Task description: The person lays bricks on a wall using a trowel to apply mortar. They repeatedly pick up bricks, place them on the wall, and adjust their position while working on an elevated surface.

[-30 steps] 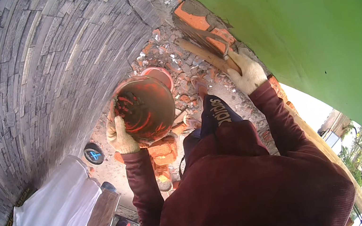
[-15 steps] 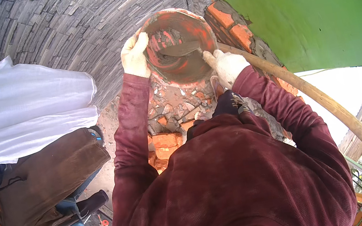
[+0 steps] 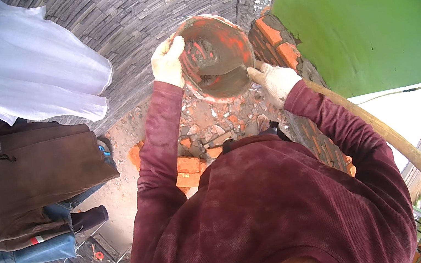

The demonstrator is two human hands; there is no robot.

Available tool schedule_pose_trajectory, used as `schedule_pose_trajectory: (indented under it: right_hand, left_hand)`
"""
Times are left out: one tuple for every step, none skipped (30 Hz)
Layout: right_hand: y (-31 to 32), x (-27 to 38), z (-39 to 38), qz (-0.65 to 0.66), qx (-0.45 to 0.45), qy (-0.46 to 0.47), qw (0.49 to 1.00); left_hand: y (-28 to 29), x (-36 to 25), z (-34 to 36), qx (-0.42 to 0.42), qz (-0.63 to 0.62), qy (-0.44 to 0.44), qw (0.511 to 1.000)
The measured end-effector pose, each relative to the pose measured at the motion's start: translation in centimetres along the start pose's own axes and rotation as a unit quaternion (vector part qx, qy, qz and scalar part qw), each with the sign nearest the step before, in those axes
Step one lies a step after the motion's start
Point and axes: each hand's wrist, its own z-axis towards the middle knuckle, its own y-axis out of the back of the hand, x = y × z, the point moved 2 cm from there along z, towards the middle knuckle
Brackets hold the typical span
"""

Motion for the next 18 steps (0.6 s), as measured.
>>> schedule_pose_trajectory:
  right_hand:
    - [0.5, 0.3, 0.7, -0.005, -0.071, 0.001, 0.997]
    - [1.2, 0.5, 1.4, -0.009, -0.098, -0.001, 0.995]
    - [1.2, 0.6, 2.4, -0.021, -0.105, -0.009, 0.994]
    - [0.9, 0.5, 2.9, -0.034, -0.112, -0.017, 0.993]
    - [0.2, 0.3, 2.4, -0.04, -0.086, -0.022, 0.995]
    - [-0.7, 0.4, 1.9, -0.046, -0.062, -0.014, 0.997]
    - [-0.9, 0.7, 1.4, -0.051, -0.037, -0.005, 0.998]
    - [-0.6, 0.7, 0.9, -0.038, 0.019, 0.004, 0.999]
    - [-0.6, 0.5, 0.5, -0.047, 0.006, 0.015, 0.999]
    - [-0.4, 0.3, 0.2, -0.054, -0.007, 0.027, 0.998]
    - [0.0, 0.3, 0.5, -0.052, -0.032, 0.022, 0.998]
    - [0.8, 0.6, 1.1, -0.046, -0.057, 0.014, 0.997]
    - [1.3, 0.6, 2.1, -0.04, -0.081, 0.003, 0.996]
    - [2.1, 0.7, 2.9, -0.043, -0.114, -0.009, 0.993]
    - [2.3, 0.3, 4.6, -0.005, -0.073, -0.045, 0.996]
    - [1.8, 0.5, 4.9, 0.018, -0.054, -0.061, 0.997]
    - [1.5, 0.5, 5.2, 0.038, -0.036, -0.077, 0.996]
    - [1.2, 0.4, 5.1, 0.036, -0.043, -0.074, 0.996]
  left_hand:
    - [0.0, 0.1, -0.2, 0.004, -0.008, 0.0, 1.0]
    - [-0.1, 0.1, -0.5, 0.009, -0.015, 0.001, 1.0]
    - [-0.4, 0.1, -0.7, 0.004, -0.013, -0.002, 1.0]
    - [-0.7, 0.0, -1.0, 0.0, -0.011, -0.004, 1.0]
    - [-1.0, 0.0, -1.2, -0.004, -0.009, -0.007, 1.0]
    - [-0.6, -0.1, -1.2, -0.01, -0.004, -0.016, 1.0]
    - [-0.1, 0.0, -1.4, -0.018, 0.003, -0.025, 1.0]
    - [0.3, 0.0, -1.5, -0.026, 0.011, -0.034, 0.999]
    - [0.1, 0.2, -1.6, -0.028, 0.011, -0.038, 0.999]
    - [-0.1, 0.2, -1.8, -0.03, 0.012, -0.042, 0.999]
    - [-0.3, 0.3, -1.9, -0.032, 0.014, -0.045, 0.998]
    - [-0.7, 0.5, -2.1, -0.037, 0.029, -0.036, 0.998]
    - [-1.2, 0.7, -2.2, -0.039, 0.042, -0.028, 0.998]
    - [-1.8, 0.9, -2.3, -0.041, 0.056, -0.019, 0.997]
    - [-2.6, 1.0, -2.3, -0.021, 0.084, -0.029, 0.996]
    - [-2.9, 0.9, -2.4, -0.004, 0.116, -0.039, 0.992]
    - [-3.1, 1.1, -2.6, 0.014, 0.147, -0.048, 0.988]
    - [-3.1, 1.3, -2.4, 0.024, 0.135, -0.042, 0.99]
